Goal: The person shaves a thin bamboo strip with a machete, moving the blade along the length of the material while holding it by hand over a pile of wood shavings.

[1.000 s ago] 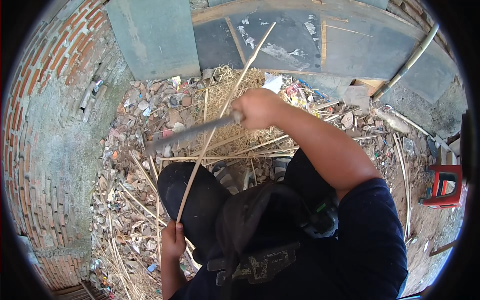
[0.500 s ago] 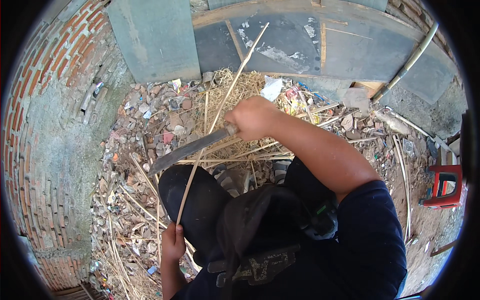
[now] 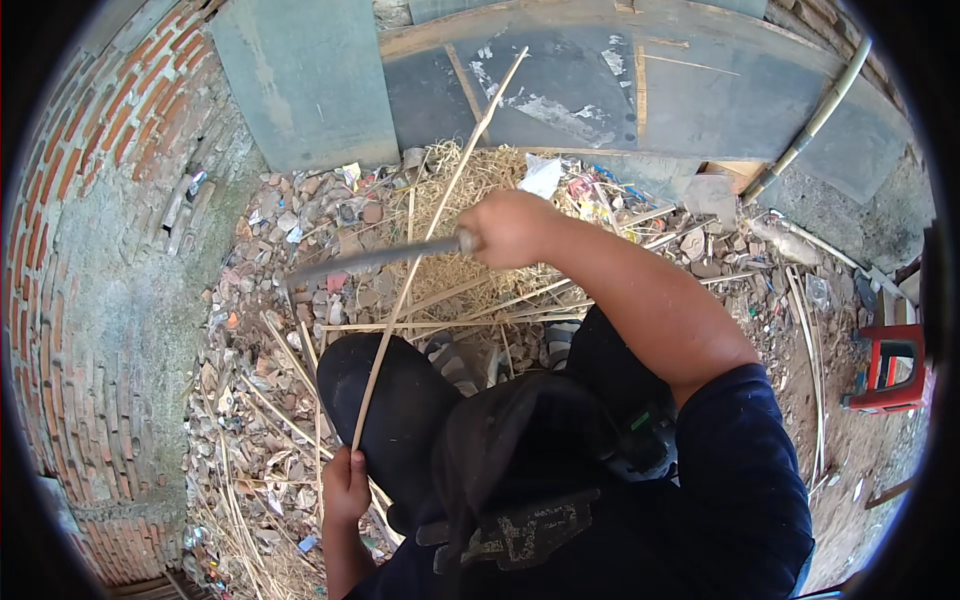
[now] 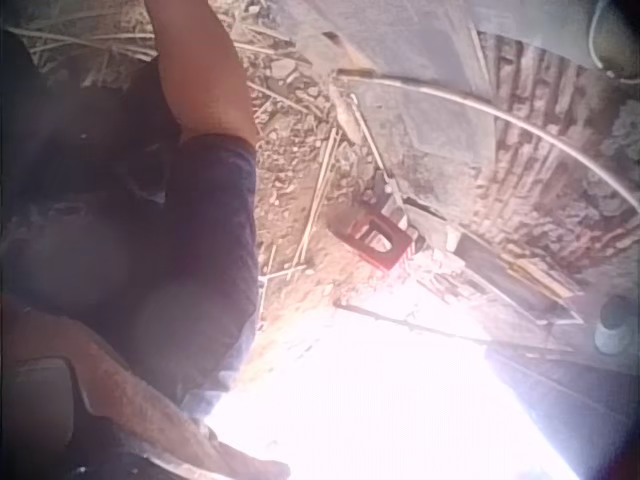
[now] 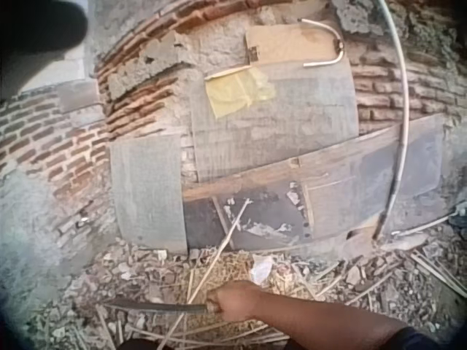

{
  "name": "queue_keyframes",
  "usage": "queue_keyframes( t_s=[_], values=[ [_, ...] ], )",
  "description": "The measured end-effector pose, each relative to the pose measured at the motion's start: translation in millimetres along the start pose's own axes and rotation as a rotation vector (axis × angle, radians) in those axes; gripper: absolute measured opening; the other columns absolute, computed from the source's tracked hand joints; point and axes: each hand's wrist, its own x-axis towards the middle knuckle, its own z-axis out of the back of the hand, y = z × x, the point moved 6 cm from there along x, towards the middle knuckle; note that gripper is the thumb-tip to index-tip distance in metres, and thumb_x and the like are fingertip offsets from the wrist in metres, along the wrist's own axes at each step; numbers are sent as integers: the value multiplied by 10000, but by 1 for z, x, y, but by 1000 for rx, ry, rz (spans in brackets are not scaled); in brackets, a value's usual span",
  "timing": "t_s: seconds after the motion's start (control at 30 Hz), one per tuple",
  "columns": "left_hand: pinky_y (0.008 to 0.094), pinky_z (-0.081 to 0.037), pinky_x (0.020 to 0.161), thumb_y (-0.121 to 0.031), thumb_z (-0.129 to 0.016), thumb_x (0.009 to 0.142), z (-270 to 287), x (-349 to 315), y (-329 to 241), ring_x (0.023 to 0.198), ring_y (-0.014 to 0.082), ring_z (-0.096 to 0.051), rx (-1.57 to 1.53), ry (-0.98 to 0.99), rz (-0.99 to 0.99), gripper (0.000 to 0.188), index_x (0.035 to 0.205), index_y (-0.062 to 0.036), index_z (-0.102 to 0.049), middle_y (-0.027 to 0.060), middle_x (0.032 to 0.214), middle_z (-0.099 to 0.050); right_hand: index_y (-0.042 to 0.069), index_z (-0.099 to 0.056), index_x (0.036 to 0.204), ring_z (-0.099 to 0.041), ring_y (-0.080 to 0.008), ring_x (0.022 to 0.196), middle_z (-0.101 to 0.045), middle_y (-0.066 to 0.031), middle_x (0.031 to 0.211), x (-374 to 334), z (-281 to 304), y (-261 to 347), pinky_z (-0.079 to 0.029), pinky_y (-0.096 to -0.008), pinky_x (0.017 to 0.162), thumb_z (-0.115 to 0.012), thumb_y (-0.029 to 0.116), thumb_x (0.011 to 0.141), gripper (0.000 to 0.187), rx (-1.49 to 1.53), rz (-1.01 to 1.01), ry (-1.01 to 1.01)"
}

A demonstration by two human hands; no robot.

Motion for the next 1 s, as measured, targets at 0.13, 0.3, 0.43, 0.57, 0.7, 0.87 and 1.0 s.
queue_keyframes(
  t_s=[0.13,0.3,0.43,0.57,0.7,0.87,1.0],
  values=[
    [365,-371,511,-377,-462,1049,-3,-2,8,537,191,-465,-12,-20,-28,463,785,1,-501,127,572,-486,96,-668,893,-683,-291,769,-677,-134,773,2,-3,12,-547,-446,758,-651,180,782,141,-127,199,28],
    [359,-365,507,-378,-464,1051,-5,-6,16,548,162,-444,-21,-104,-3,467,775,-2,-489,111,566,-472,71,-683,961,-680,-332,824,-676,-149,832,26,23,-55,-549,-459,789,-610,234,847,212,108,-103,-236],
    [340,-364,523,-366,-465,1054,-4,-6,8,589,129,-433,-82,-27,58,456,780,-3,-493,73,587,-479,68,-686,966,-678,-339,827,-680,-155,837,16,24,-59,-546,-463,808,-600,239,864,216,54,-131,-263],
    [335,-368,532,-369,-454,1058,-4,-4,16,601,134,-445,-81,-6,43,454,806,3,-517,68,609,-501,93,-689,923,-680,-338,828,-688,-148,832,10,9,-24,-537,-468,779,-646,226,795,190,25,41,-129],
    [362,-374,529,-383,-436,1060,1,-1,6,583,163,-466,-40,0,50,468,807,3,-514,99,611,-510,156,-704,947,-687,-297,885,-701,-97,892,1,-5,15,-544,-461,781,-649,206,779,184,-193,175,60],
    [378,-364,513,-385,-451,1052,-3,-5,14,542,193,-454,-24,-79,30,475,776,0,-496,126,578,-484,137,-697,951,-683,-310,866,-698,-122,889,18,3,-8,-539,-464,794,-628,215,801,183,-27,44,10],
    [374,-357,510,-378,-451,1052,-1,-5,12,539,186,-437,17,-65,28,474,765,-2,-488,115,569,-465,105,-687,934,-679,-323,849,-692,-150,877,21,19,-49,-537,-470,802,-599,226,820,189,62,-144,-154]
  ],
)
